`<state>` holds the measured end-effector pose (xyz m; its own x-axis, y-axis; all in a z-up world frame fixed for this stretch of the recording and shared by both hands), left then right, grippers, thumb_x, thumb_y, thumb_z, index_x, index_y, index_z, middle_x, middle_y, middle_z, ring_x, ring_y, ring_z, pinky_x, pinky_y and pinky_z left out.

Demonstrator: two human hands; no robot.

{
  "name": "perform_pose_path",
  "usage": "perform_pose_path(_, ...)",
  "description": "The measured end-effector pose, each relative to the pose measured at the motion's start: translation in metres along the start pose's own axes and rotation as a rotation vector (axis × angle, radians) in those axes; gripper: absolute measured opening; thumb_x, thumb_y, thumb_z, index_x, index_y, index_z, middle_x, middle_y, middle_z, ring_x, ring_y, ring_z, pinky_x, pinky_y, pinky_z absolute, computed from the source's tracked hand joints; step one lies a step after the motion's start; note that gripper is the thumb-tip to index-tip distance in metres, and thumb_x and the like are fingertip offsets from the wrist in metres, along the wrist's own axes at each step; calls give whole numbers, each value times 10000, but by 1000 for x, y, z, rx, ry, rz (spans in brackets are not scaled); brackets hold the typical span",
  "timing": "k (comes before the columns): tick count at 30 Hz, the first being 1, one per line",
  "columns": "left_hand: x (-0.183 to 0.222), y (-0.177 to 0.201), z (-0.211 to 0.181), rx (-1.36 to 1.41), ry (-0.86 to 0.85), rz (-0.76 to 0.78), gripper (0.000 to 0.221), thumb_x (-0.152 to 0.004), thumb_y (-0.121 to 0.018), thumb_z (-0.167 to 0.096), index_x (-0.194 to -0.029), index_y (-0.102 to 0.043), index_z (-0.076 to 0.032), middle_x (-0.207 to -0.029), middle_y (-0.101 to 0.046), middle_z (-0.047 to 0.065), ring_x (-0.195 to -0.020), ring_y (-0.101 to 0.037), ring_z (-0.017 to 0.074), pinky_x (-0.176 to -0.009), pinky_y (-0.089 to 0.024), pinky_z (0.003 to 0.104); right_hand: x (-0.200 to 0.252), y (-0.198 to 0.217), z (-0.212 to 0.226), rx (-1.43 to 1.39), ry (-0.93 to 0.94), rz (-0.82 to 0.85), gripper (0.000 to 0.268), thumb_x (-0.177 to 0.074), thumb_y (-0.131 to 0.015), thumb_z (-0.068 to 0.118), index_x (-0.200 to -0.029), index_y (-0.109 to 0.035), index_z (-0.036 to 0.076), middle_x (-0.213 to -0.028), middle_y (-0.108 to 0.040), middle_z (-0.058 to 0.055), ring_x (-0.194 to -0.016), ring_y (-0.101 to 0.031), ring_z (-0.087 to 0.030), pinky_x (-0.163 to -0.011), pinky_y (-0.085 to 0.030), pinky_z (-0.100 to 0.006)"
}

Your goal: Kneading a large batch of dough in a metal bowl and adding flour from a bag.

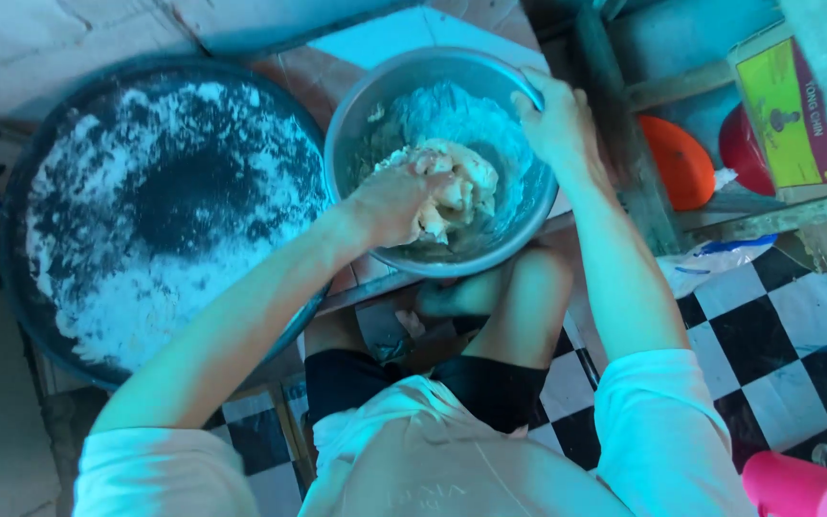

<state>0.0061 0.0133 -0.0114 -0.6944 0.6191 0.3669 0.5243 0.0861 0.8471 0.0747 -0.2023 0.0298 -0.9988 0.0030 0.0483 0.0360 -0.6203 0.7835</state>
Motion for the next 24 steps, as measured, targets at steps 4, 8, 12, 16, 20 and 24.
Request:
perform_pose_path(4,26,38,-17,-16,11,87,768,-900,-671,-601,-1542,-467,-232,-1685,-294,100,-1530,-292,362,-1152,-345,578,7,-5,3,12,20,22,415,-1094,-542,289,-1489,-561,161,-1236,-630,-221,-1181,-586,-401,-886,-525,-524)
perform_pose_path(8,12,67,-14,35,8,129,855,-833,-847,-315,-1562,-412,-222,-1474,-508,160,-1396,-441,417,-1127,-346,572,4,-6,2,33,70,-5,396,-1087,-551,296,-1454,-594,154,-1203,-684,-197,-1125,-619,-407,-844,-525,-534)
perform_pose_path(12,-38,46,8,-318,141,161,1018,-957,-674,32,-1674,0,-228,-1703,-31,211,-1243,-543,510,-805,-601,572,4,-6,5,45,18,27,430,-1081,-514,327,-1491,-558,203,-1300,-657,-187,-1237,-506,-423,-927,-452,-574)
perform_pose_path(16,-57,31,11,-463,223,296,1098,-894,-795,-419,-1668,-16,-400,-1752,55,65,-1585,-41,446,-1180,-264,746,1,-9,-5,31,68,19,417,-1081,-545,303,-1474,-583,167,-1302,-672,-203,-1242,-528,-441,-986,-439,-546)
perform_pose_path(20,-64,14,-7,-124,124,342,1042,-939,-674,-54,-1676,-18,-388,-1749,27,142,-1422,-325,532,-1065,-430,612,-6,-9,-2,-103,253,9,307,-1105,-571,183,-1389,-634,87,-1174,-728,-147,-1072,-645,-336,-867,-493,-451)
perform_pose_path(24,-88,4,-23,-86,164,301,1022,-959,-563,86,-1655,-68,-475,-1737,17,175,-1507,-140,606,-1189,-268,698,-8,-8,-6,-221,340,17,274,-1122,-582,132,-1377,-630,45,-1116,-709,-128,-967,-668,-218,-763,-502,-353)
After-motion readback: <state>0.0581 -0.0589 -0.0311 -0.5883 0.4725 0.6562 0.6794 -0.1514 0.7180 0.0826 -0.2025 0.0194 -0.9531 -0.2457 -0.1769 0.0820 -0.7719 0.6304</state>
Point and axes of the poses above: each hand's wrist, its own x-axis away from the middle knuckle, its own y-axis out of the back of the hand, z = x × y, the point moved 5 cm from there along -x, towards the middle knuckle
